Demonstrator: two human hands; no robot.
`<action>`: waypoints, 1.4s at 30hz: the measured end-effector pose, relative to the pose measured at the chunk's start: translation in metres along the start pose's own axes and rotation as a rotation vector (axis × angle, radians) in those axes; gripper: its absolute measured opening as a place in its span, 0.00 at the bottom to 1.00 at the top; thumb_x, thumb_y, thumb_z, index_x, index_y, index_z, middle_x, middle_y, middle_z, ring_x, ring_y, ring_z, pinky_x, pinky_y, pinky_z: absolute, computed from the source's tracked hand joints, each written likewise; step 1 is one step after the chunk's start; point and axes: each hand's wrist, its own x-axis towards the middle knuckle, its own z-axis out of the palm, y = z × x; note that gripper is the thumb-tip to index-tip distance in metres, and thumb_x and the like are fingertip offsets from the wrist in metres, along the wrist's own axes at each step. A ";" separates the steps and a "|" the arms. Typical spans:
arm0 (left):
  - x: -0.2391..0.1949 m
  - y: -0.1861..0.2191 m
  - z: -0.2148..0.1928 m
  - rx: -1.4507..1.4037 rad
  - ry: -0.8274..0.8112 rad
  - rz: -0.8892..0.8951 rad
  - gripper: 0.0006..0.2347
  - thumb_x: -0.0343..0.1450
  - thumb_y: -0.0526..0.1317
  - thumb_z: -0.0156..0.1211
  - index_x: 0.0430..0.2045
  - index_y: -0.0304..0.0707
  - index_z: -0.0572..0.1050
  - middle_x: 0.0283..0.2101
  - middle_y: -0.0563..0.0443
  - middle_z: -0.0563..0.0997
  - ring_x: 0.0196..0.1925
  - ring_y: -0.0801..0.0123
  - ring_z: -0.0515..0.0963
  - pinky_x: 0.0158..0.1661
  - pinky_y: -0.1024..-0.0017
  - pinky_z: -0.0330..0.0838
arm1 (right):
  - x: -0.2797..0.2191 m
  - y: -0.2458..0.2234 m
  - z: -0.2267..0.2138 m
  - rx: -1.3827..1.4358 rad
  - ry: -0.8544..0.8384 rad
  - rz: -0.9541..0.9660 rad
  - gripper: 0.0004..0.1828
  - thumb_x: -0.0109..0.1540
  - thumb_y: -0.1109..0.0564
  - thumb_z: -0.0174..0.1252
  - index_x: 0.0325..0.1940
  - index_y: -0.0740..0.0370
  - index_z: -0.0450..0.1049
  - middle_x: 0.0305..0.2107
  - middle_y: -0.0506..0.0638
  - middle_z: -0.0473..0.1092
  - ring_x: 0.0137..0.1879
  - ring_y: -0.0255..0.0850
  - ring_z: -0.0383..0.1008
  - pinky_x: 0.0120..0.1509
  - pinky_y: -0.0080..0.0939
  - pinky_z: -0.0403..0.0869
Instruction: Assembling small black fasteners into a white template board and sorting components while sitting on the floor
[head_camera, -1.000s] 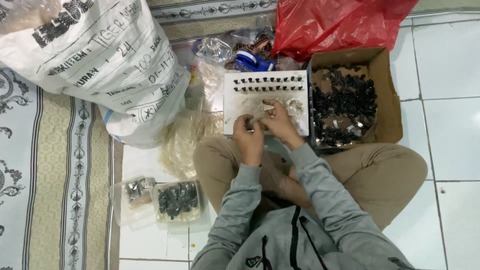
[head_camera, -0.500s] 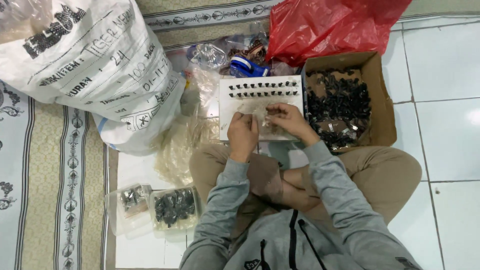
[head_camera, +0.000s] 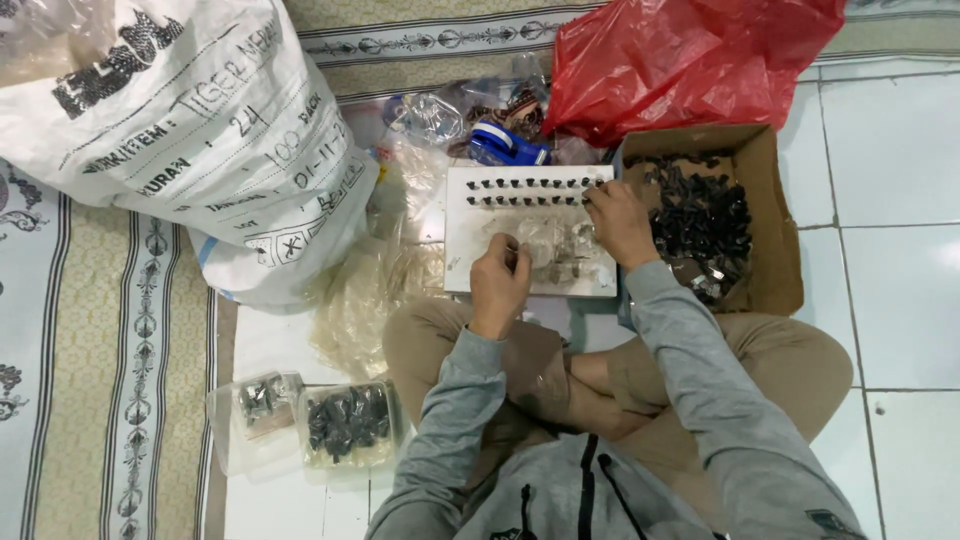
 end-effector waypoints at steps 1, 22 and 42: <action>0.000 -0.002 0.000 0.003 -0.004 -0.005 0.06 0.72 0.39 0.57 0.34 0.34 0.74 0.23 0.38 0.82 0.27 0.44 0.84 0.28 0.58 0.74 | -0.001 0.009 0.010 0.004 -0.004 0.004 0.11 0.69 0.55 0.55 0.53 0.57 0.78 0.39 0.55 0.68 0.48 0.56 0.72 0.44 0.52 0.76; -0.001 -0.013 0.004 -0.224 0.082 0.060 0.07 0.75 0.37 0.54 0.27 0.39 0.76 0.17 0.42 0.78 0.21 0.55 0.80 0.23 0.66 0.70 | 0.005 -0.155 -0.060 0.521 -0.157 0.315 0.18 0.59 0.60 0.62 0.53 0.63 0.81 0.37 0.63 0.79 0.46 0.62 0.80 0.49 0.56 0.78; -0.004 -0.015 0.001 -0.048 0.151 -0.030 0.04 0.70 0.33 0.55 0.27 0.31 0.71 0.13 0.39 0.72 0.16 0.49 0.75 0.21 0.64 0.67 | -0.028 -0.121 -0.007 1.016 -0.080 0.547 0.25 0.52 0.69 0.62 0.54 0.65 0.76 0.28 0.48 0.68 0.31 0.33 0.72 0.35 0.36 0.74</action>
